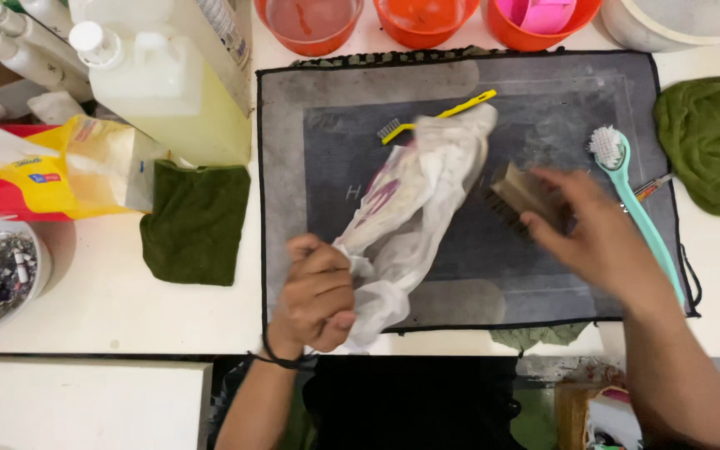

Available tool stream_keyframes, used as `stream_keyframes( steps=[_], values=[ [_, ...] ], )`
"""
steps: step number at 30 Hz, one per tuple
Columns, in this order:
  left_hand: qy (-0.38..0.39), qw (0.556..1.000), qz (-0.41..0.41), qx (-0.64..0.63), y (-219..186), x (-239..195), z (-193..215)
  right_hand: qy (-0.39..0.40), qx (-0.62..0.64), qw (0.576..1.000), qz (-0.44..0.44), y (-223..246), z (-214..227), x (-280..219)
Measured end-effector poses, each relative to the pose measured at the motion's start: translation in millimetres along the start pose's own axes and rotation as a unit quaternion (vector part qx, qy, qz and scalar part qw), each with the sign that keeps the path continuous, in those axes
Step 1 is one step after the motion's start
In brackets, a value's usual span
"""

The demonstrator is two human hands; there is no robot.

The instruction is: The person cleans a white and pink sneaker by first scrubbing a white paper towel with a brush and then inserting it into the shoe. They continue to scrub the interior and exterior of the shoe with the brush, occasionally dipping it into a bowl of liquid. The person also uses a tissue to wipe the shoe's surface.

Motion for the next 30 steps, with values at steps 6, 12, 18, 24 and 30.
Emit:
stream_keyframes(
  steps=[6, 12, 18, 24, 30],
  values=[
    [0.031, 0.995, -0.008, 0.092, 11.8, -4.6, 23.8, -0.07, -0.031, 0.991, 0.107, 27.4, 62.8, 54.6],
    [0.039, 0.98, 0.155, 0.12, 10.4, -46.2, 26.5, -0.129, -0.044, 0.973, 0.187, 70.1, 92.9, 142.1],
    [-0.126, 0.936, 0.312, 0.105, -9.5, -69.2, 15.1, -0.159, -0.195, 0.929, 0.27, 87.1, 49.0, 263.9],
    [-0.198, 0.921, 0.333, 0.039, 22.9, -85.3, -5.0, -0.141, -0.235, 0.903, 0.33, 82.2, 5.1, 332.7],
    [-0.191, 0.94, 0.283, 0.019, 38.0, -81.5, 5.2, -0.094, -0.231, 0.919, 0.304, 66.0, -15.8, 353.2]
  ],
)
Point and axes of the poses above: each hand's wrist, its own x-axis towards the middle knuckle, its own z-axis out of the back of the hand, y = z × x, the point moved 10 cm from there along x, towards the middle knuckle, and after that the axes turned 1 degree about -x, right-handed, at the moved point
